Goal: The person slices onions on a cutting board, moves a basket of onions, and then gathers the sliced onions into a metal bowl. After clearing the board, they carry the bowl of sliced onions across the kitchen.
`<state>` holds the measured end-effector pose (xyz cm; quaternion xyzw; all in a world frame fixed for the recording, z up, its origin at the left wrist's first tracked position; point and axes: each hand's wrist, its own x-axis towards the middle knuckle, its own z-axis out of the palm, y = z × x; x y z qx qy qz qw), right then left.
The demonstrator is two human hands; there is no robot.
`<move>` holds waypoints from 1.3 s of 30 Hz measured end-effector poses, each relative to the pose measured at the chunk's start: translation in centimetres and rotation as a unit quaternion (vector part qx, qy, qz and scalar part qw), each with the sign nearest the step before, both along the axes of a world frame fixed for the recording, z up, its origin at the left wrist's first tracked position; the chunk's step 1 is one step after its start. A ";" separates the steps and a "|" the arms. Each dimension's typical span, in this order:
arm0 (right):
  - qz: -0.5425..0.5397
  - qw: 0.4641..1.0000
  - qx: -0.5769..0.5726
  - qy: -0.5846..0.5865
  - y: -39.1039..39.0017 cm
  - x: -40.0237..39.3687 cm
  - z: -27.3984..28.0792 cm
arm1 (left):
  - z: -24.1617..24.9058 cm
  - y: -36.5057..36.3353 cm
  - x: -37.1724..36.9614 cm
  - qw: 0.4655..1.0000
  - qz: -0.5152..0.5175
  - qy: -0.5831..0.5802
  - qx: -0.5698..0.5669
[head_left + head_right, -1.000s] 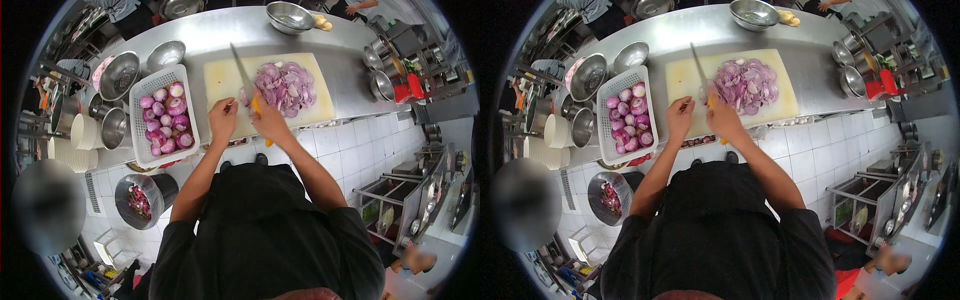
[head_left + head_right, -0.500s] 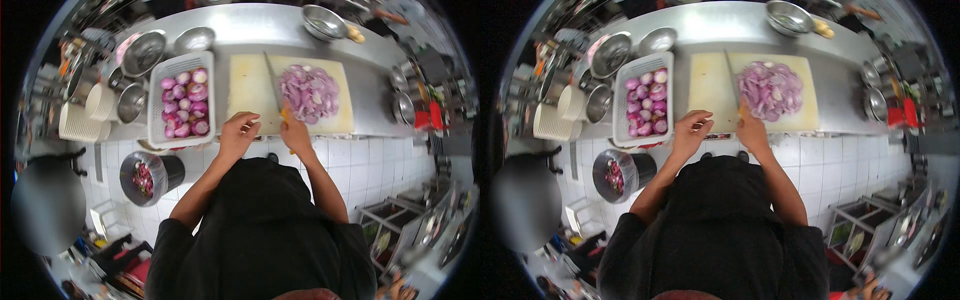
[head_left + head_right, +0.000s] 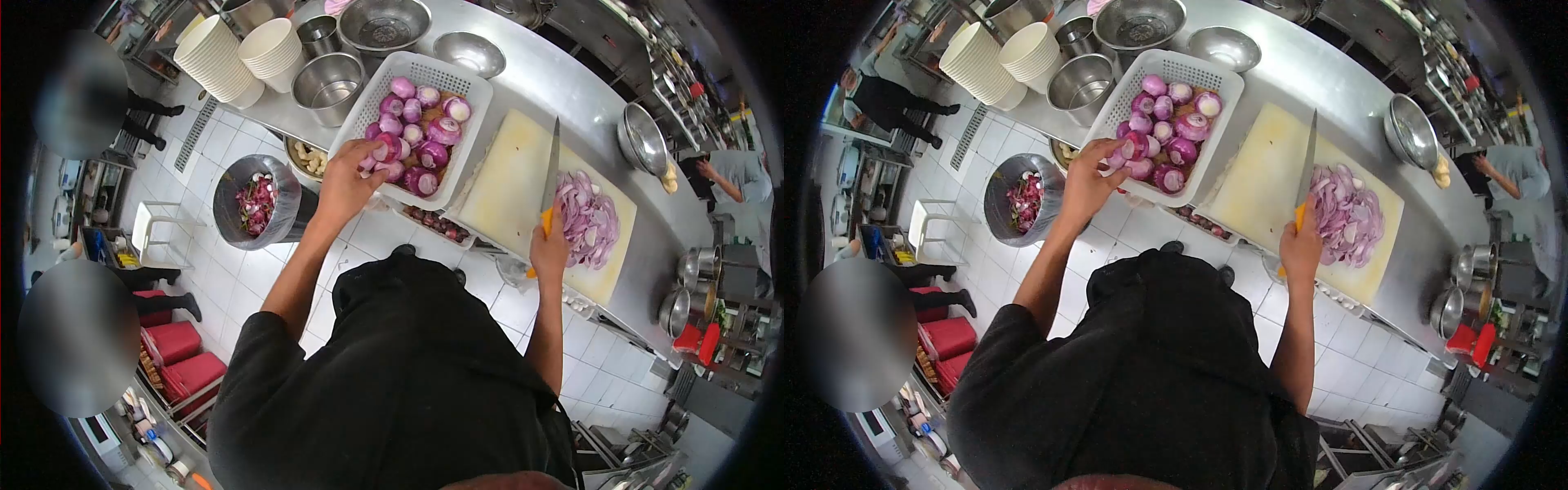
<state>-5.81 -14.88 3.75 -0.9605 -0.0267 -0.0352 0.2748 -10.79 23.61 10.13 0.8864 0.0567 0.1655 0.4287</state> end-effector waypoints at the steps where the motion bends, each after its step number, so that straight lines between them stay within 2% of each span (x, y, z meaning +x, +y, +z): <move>1: 0.009 1.000 -0.011 -0.014 0.6 0.0 0.0 | -0.6 0.5 0.2 1.000 -0.007 -0.004 0.017; 5: -0.008 0.998 -0.004 -0.055 2.5 -0.1 -0.9 | -1.4 1.2 2.0 0.994 -0.035 -0.015 0.099; 9: -0.067 0.997 0.012 -0.019 3.0 -0.4 -0.7 | -2.9 1.2 3.8 0.984 -0.049 0.001 0.172; 13: -0.101 0.994 -0.023 0.047 4.2 -0.6 1.1 | -4.0 1.6 5.1 0.982 -0.066 0.058 0.166; 14: -0.106 0.992 -0.028 0.063 4.4 -0.6 1.3 | -4.4 1.7 5.2 0.983 -0.064 0.036 0.166; 21: -0.117 0.992 -0.020 0.051 2.9 -0.4 -0.3 | -3.7 2.9 5.8 0.987 -0.083 0.025 0.136; 23: -0.083 0.996 -0.013 0.008 2.1 -0.2 -0.9 | -3.1 3.1 5.9 0.977 -0.081 0.025 0.197; 25: -0.098 0.992 0.040 0.072 1.6 -0.1 -1.0 | -3.4 3.3 6.2 0.966 -0.089 0.052 0.236; 28: -0.104 0.986 0.078 0.105 1.0 -0.1 -1.1 | -2.3 0.9 6.8 0.969 -0.055 0.003 0.242; 31: -0.097 0.982 0.124 0.104 0.8 -0.1 -1.7 | -2.0 -2.9 8.9 0.982 -0.089 -0.089 0.141; 34: -0.093 0.981 0.135 0.102 0.0 0.1 -2.0 | -3.7 -5.4 11.9 0.972 -0.133 -0.027 0.193; 37: -0.070 0.992 0.099 0.043 -0.6 0.2 -3.0 | -5.6 -6.3 13.6 0.960 -0.138 0.048 0.239; 38: -0.064 0.995 0.080 0.015 -0.9 0.0 -3.7 | -6.3 -6.5 14.2 0.949 -0.136 0.027 0.284; 39: -0.071 0.991 0.103 0.050 -0.8 -0.1 -3.6 | -7.4 -6.4 14.9 0.948 -0.128 0.009 0.291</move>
